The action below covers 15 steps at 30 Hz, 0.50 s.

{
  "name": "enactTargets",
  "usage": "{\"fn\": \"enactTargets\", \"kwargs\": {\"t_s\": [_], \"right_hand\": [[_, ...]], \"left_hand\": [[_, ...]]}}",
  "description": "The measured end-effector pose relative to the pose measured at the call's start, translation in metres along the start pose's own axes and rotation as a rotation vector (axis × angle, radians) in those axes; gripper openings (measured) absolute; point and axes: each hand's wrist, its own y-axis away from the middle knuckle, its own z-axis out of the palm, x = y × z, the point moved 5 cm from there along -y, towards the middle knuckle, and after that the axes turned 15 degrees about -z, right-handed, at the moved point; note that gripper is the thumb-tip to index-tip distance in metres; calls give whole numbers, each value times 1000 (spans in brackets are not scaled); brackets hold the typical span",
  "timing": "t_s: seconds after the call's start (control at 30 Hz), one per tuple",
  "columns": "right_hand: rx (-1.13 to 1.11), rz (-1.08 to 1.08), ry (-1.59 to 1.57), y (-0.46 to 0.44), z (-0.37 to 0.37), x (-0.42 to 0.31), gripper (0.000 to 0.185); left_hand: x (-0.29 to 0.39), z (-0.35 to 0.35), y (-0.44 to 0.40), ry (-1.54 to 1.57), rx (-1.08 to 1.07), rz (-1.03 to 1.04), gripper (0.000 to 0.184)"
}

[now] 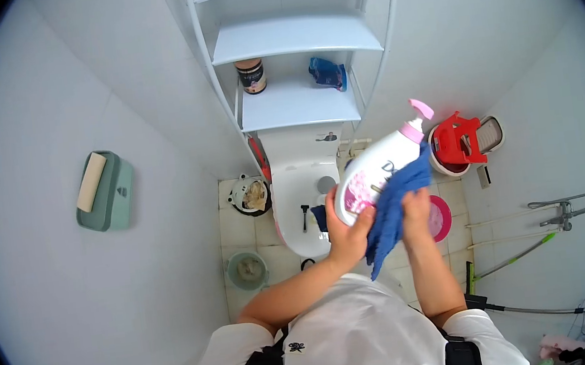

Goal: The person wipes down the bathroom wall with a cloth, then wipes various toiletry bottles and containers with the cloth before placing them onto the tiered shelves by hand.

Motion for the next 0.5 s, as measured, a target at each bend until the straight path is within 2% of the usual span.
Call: {"fn": "enactTargets", "kwargs": {"t_s": [0.03, 0.07, 0.13, 0.23, 0.27, 0.33, 0.37, 0.43, 0.47, 0.5], "right_hand": [[-34, 58, 21, 7, 13, 9, 52], [20, -20, -26, 4, 25, 13, 40], [-114, 95, -90, -13, 25, 26, 39], [-337, 110, -10, -47, 14, 57, 37], [-389, 134, 48, -56, 14, 70, 35], [-503, 197, 148, -64, 18, 96, 32], [-548, 155, 337, -74, 19, 103, 25], [-661, 122, 506, -89, 21, 109, 24], [-710, 91, 587, -94, 20, 112, 23], [-754, 138, 535, -97, 9, 119, 24]], "left_hand": [[6, -4, -14, 6, -7, 16, 72], [12, -9, -27, 16, -15, 27, 70], [8, -18, -45, 121, -50, -109, 66], [-8, -50, -79, -125, -268, -345, 64], [-5, -49, -90, -70, -339, -444, 61], [-30, -65, -112, 46, -334, -589, 57], [-39, -71, -122, 120, -264, -591, 56], [-48, -72, -147, 259, -135, -568, 55], [-44, -75, -156, 164, -94, -488, 56], [-39, -76, -160, 144, -65, -468, 58]]}}
